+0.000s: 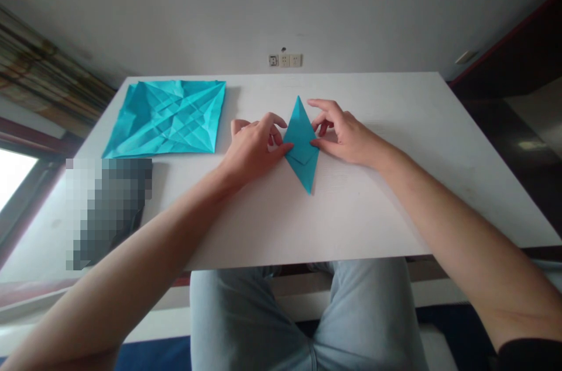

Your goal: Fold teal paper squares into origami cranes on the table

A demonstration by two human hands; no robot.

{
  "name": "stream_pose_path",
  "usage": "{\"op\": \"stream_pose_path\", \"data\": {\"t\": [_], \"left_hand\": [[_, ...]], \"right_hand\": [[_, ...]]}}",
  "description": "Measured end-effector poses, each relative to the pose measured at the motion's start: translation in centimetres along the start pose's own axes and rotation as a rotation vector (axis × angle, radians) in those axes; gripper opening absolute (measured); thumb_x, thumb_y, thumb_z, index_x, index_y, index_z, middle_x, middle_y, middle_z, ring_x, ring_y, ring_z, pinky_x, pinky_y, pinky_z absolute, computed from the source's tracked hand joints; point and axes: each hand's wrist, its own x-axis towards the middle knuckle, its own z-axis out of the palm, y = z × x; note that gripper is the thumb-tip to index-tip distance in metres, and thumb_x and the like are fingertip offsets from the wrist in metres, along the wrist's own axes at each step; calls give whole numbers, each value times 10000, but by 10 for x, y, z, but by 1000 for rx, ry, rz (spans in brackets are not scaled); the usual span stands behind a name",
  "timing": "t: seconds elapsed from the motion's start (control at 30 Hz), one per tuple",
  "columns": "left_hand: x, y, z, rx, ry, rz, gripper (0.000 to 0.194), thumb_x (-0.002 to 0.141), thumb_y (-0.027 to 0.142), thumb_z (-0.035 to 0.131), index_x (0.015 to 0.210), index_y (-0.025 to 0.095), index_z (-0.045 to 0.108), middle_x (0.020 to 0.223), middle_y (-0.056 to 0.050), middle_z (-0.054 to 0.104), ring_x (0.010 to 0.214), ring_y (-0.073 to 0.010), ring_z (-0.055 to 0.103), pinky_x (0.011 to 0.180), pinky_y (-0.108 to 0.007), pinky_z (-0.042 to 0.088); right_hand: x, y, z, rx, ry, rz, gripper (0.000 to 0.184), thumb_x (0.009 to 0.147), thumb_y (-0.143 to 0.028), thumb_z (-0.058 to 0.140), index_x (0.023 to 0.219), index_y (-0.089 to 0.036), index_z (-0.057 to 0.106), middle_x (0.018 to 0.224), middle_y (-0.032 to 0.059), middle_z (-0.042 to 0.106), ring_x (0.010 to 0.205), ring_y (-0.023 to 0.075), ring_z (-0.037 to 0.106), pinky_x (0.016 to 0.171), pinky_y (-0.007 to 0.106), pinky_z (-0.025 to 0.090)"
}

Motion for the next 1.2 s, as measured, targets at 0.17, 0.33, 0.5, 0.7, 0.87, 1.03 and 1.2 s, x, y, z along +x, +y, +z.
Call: {"op": "stream_pose_path", "data": {"t": [0.17, 0.33, 0.5, 0.7, 0.87, 1.03, 1.2], "left_hand": [[0, 1, -4, 5, -30, 75, 146, 1052, 361, 756, 1130, 244, 796, 1139, -64, 873, 1024, -276, 818, 1188, -581, 432], [-5, 3, -10, 19, -96, 164, 205, 1030, 419, 820, 1181, 306, 898, 1213, -70, 850, 1091, -293, 808, 1232, -593, 389], [-10, 3, -15, 26, -169, 279, 603, 869, 720, 987, 1332, 341, 904, 1439, -116, 810, 1295, -379, 763, 1272, -616, 353], [-13, 8, -11, -19, -169, 344, 509, 1038, 762, 791, 1279, 331, 914, 1503, -92, 832, 1390, -369, 757, 1280, -574, 370], [-14, 11, -7, 27, -128, 338, 377, 1024, 592, 842, 1232, 279, 856, 1496, -88, 853, 1415, -367, 783, 1347, -571, 351], [-17, 10, -5, 27, -176, 337, 448, 1004, 592, 836, 1272, 247, 734, 1593, -142, 791, 1464, -374, 754, 1413, -612, 305], [-16, 1, -5, 14, -224, 403, 355, 984, 416, 768, 1276, 254, 645, 1697, -169, 686, 1581, -368, 671, 1444, -645, 262]], "right_hand": [[0, -5, -10, 75, -45, 19, 628, 972, -463, 817, 1564, -307, 675, 1220, 87, 835, 1079, 315, 735, 1014, 518, 632], [-2, -7, -24, -26, -174, -67, 213, 953, -343, 765, 1115, -316, 899, 1247, 93, 825, 1180, 349, 717, 1089, 573, 588], [-3, 0, -25, -70, -180, -130, 205, 938, -302, 751, 1054, -326, 919, 1271, 81, 818, 1190, 344, 705, 1154, 602, 534], [-4, -4, -24, -117, -170, -123, 155, 942, -301, 762, 1010, -321, 900, 1416, 60, 833, 1298, 374, 686, 1225, 647, 469], [-5, -9, -20, -121, -175, -71, 358, 948, -294, 750, 1271, -363, 888, 1583, 23, 808, 1541, 425, 602, 1328, 696, 343], [-6, -6, -18, -120, -155, -60, 459, 969, -307, 749, 1413, -358, 850, 1582, 45, 816, 1557, 410, 622, 1324, 661, 318], [-6, -3, -21, -144, -135, -68, 267, 1028, -403, 771, 1256, -329, 887, 1480, 73, 852, 1438, 410, 654, 1271, 656, 337]]}}
